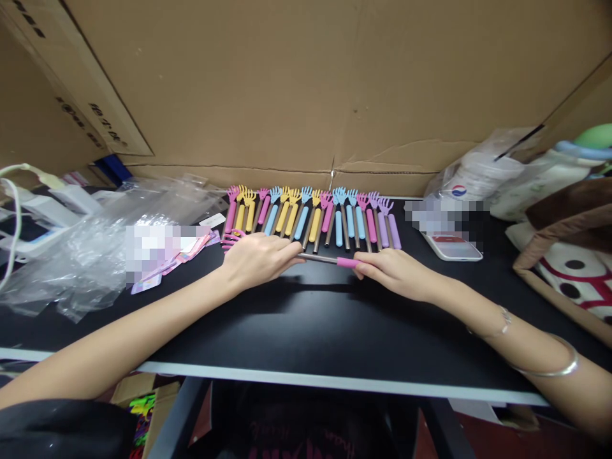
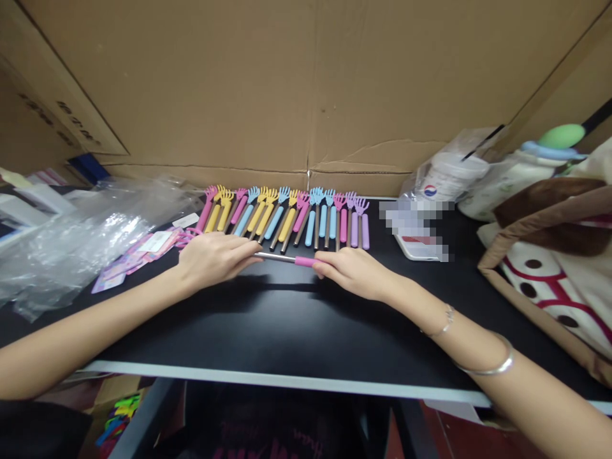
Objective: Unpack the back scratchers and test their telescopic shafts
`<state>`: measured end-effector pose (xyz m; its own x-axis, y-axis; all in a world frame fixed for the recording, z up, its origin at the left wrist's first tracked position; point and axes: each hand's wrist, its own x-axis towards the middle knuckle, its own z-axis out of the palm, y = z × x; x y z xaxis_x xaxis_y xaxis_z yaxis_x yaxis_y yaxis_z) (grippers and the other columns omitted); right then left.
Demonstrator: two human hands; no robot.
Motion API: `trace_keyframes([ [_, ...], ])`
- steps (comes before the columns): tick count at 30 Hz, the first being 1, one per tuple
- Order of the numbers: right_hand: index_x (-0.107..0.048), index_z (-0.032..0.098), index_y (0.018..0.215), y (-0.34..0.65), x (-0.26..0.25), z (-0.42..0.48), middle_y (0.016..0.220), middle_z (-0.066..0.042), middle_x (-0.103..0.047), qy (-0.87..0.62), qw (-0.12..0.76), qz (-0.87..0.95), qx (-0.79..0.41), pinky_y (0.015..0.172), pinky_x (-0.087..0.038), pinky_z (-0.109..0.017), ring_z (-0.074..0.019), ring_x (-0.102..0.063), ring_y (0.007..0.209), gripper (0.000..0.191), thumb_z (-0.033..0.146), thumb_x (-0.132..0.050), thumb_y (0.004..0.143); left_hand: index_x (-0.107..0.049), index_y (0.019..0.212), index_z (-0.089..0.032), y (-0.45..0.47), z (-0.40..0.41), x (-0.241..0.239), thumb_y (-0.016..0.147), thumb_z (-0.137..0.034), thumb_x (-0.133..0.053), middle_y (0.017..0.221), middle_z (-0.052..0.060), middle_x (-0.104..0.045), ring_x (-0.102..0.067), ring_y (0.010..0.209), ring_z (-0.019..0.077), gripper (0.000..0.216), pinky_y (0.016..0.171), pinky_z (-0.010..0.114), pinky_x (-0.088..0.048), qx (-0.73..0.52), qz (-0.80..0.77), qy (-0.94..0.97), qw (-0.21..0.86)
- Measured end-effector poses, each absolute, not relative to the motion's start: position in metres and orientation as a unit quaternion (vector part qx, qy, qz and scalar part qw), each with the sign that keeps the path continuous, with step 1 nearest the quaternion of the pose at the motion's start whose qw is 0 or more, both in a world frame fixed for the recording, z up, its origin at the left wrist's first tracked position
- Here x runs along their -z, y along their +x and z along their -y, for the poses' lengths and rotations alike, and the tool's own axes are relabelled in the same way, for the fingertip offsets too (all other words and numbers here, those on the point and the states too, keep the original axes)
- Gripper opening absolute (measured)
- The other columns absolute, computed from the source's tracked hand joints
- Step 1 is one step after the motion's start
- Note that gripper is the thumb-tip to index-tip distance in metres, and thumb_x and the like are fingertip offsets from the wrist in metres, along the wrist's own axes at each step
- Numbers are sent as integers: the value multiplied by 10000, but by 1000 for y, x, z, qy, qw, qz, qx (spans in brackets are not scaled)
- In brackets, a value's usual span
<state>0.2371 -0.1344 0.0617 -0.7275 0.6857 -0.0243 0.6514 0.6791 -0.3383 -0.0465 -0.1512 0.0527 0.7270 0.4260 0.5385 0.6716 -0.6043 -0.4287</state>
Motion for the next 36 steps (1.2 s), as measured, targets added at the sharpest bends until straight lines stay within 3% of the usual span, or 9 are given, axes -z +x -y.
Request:
trace_keyframes([
  [6,-544,169,761,236,-63,132,736,-30,-605,-327,64,897,-291,676,-392,-254,-131,-544,675,486,506,-258,962,-560,716,-172,-44,153,-55,982,-368,-387,554,-23,-573,-530,488,107,373,475,251,-278,209,288,-873,333],
  [10,-543,167,770,236,-60,131,722,-33,-599,-332,56,896,-290,656,-389,-251,-134,-546,665,496,530,-259,954,-557,723,-168,-44,153,-54,992,-338,-360,547,-20,-562,-509,474,103,374,465,243,-251,201,292,-882,312],
  [18,-622,215,1004,236,-52,133,659,-23,-633,-402,1,913,-67,552,-304,-236,-164,-587,604,480,504,-241,968,-584,822,-179,-45,150,-44,982,-392,-367,621,-3,-635,-549,487,121,343,433,226,-217,124,359,-893,242],
  [23,-622,206,905,237,-52,135,565,-29,-607,-385,3,919,80,496,-222,-232,-152,-559,519,506,516,-227,971,-588,888,-193,-39,151,-44,971,-410,-388,665,18,-664,-599,532,163,307,464,222,-296,40,422,-892,154],
  [28,-594,198,786,237,-56,141,488,-17,-567,-341,38,918,200,468,-148,-249,-122,-489,425,523,504,-216,979,-549,844,-192,-38,151,-47,979,-350,-373,623,-2,-610,-584,549,158,272,497,217,-313,33,409,-912,19],
  [33,-567,192,700,234,-63,149,511,0,-582,-302,84,918,242,478,-169,-269,-97,-489,450,469,457,-302,982,-528,784,-188,-39,150,-49,980,-325,-356,567,-29,-522,-489,484,123,295,489,206,-290,55,377,-919,-106],
  [36,-571,195,690,232,-66,151,517,14,-577,-281,120,914,266,496,-195,-278,-92,-489,469,422,418,-358,978,-533,792,-185,-40,150,-48,980,-324,-355,601,-25,-551,-502,509,117,294,508,197,-302,67,373,-915,-139],
])
